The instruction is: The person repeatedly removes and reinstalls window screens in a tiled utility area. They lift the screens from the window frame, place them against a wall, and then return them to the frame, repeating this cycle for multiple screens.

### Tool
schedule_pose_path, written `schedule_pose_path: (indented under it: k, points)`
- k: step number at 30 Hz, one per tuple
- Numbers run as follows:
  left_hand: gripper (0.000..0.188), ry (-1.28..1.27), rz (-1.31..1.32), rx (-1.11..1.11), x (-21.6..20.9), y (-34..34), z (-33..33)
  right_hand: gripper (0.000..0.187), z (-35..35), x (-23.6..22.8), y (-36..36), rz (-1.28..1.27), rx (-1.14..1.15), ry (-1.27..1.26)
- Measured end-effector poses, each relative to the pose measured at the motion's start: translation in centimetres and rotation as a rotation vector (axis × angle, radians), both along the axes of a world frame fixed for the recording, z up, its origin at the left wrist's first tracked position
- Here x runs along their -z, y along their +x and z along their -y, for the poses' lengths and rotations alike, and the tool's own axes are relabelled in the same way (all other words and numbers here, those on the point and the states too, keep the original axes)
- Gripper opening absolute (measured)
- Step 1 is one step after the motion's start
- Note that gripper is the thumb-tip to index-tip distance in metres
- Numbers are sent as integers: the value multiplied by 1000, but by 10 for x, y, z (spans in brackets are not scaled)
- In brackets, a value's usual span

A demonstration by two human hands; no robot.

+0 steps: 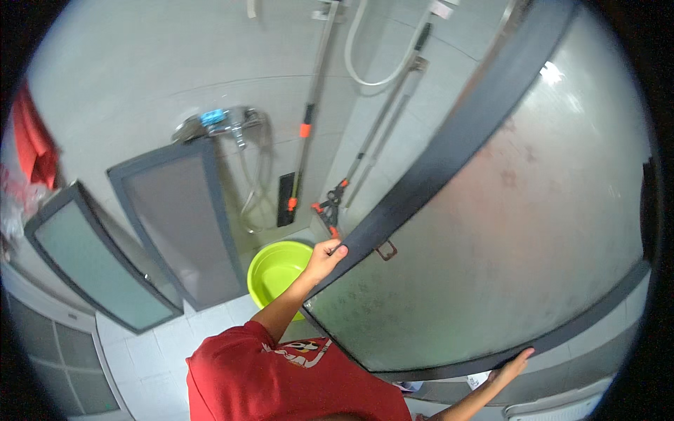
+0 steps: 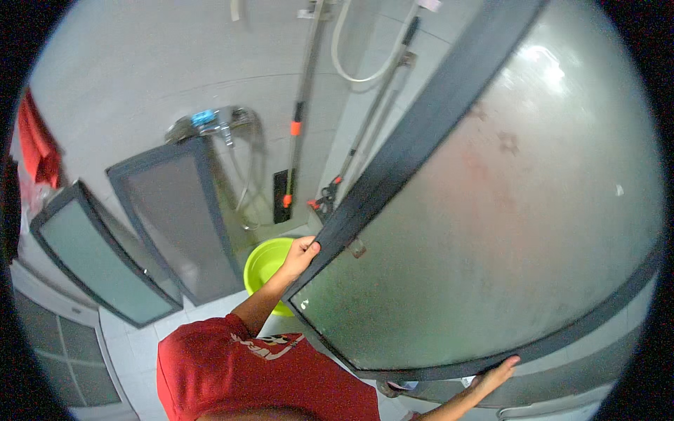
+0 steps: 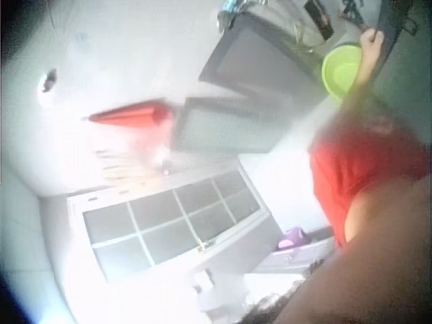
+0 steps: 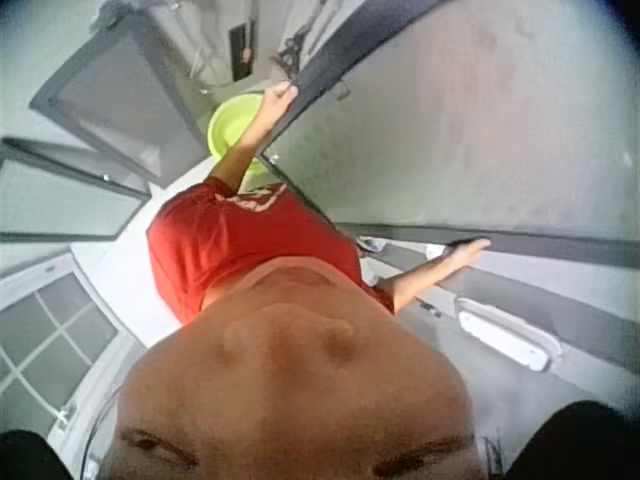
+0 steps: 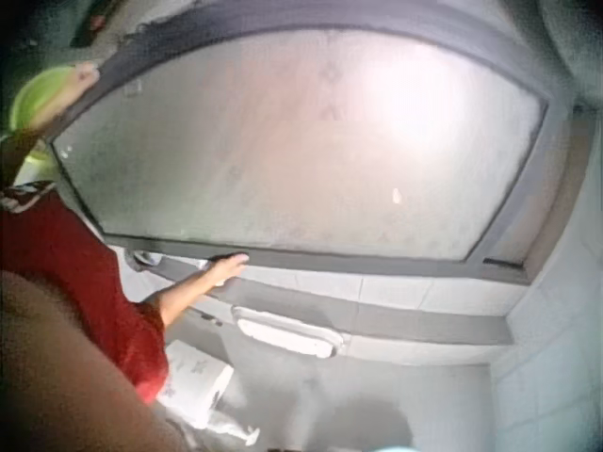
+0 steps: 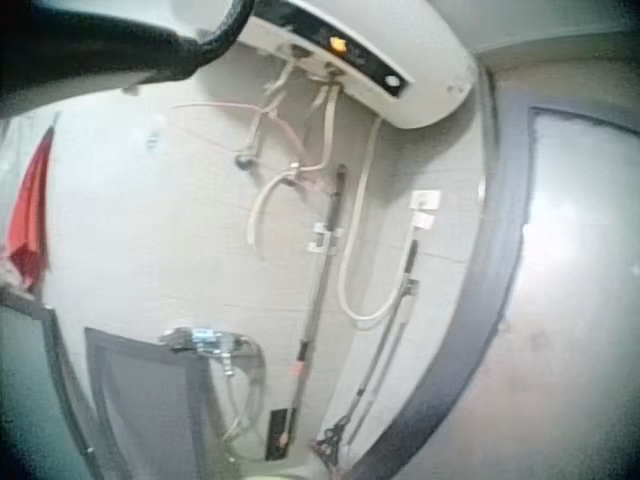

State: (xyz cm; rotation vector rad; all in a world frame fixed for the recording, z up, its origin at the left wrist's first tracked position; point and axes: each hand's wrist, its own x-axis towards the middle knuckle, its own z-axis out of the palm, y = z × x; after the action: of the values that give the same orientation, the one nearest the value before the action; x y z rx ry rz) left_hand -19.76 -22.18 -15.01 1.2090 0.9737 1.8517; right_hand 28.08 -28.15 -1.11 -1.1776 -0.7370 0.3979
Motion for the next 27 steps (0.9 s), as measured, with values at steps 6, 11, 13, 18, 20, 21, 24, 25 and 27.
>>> schedule_pose_path:
  k: [6, 11, 13, 18, 20, 21, 24, 25, 27]
  points:
    - [35, 32, -342, -208, -16, -83, 85, 82, 30, -25, -118, -97, -101, 81]
    - [44, -14, -469, -291, -82, -122, 178, 79, 33, -4, -155, -147, -284, 97]
    - [45, 16, -440, -407, -104, -120, 211, 77, 45, -5, -192, -178, -338, 91]
    - [45, -86, -266, -642, -117, -142, 287, 68, 5, 42, -228, -73, -657, 14]
    - [44, -71, -207, -800, -104, -138, 333, 67, -3, 65, -237, 50, -911, 119]
    - [44, -123, -237, -864, -89, -153, 351, 68, -3, 67, -262, 48, -993, 92]
    - [44, -257, -114, -980, -74, -170, 418, 59, 35, 64, -336, 30, -970, -155]
    - [44, -248, -60, -999, -56, -181, 439, 53, 23, 83, -344, 35, -1026, -121]
    - [44, -257, -51, -1120, -61, -191, 483, 50, 58, 83, -397, 49, -1181, -155]
